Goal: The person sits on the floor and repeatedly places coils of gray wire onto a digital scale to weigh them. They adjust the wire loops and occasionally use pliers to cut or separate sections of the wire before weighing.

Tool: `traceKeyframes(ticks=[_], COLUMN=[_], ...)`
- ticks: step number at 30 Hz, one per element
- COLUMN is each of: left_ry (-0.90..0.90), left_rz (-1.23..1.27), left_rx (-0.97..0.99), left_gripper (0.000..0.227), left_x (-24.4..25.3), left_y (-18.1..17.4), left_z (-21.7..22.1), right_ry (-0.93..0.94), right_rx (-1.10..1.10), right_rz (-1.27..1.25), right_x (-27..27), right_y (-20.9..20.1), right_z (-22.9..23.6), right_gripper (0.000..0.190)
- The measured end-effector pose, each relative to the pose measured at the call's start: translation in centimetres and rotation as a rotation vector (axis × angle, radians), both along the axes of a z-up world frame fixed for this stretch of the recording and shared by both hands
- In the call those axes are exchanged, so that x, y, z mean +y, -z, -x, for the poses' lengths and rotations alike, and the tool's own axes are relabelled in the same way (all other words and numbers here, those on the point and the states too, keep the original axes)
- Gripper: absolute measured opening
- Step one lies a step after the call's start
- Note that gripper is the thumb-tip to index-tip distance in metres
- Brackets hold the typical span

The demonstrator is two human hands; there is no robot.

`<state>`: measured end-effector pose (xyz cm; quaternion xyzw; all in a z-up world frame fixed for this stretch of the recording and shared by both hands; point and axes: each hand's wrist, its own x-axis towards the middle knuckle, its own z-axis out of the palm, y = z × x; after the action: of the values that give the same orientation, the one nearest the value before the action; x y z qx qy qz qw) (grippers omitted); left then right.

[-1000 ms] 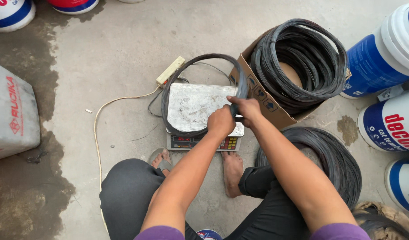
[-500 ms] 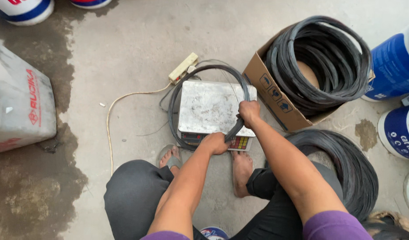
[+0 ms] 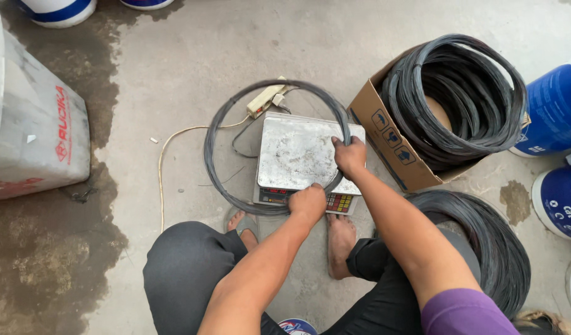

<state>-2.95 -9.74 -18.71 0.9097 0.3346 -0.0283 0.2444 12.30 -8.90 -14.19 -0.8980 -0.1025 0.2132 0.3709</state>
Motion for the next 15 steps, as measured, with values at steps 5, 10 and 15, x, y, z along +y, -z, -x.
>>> traceKeyframes(ticks=[5, 10, 15], left_ry=[-0.006, 0.004, 0.099], left_rz=[0.077, 0.392, 0.409], left_rx=[-0.106, -0.237, -0.348], left_gripper=[0.025, 0.043, 0.058], left_x=[2.3, 3.9, 4.1], left_y=[-4.9, -16.6, -24.5], left_z=[-0.3, 0.4, 0.3], right_ry=[-0.029, -0.265, -0.551], right_rx=[0.081, 0.178, -0.189], right_rz=[-0.434, -0.679, -0.430], right_x=[2.6, 4.0, 3.4], right_y=[-6.5, -17.7, -23.3], right_z=[0.8, 3.6, 3.6], right_gripper=[0.025, 0.022, 0.023])
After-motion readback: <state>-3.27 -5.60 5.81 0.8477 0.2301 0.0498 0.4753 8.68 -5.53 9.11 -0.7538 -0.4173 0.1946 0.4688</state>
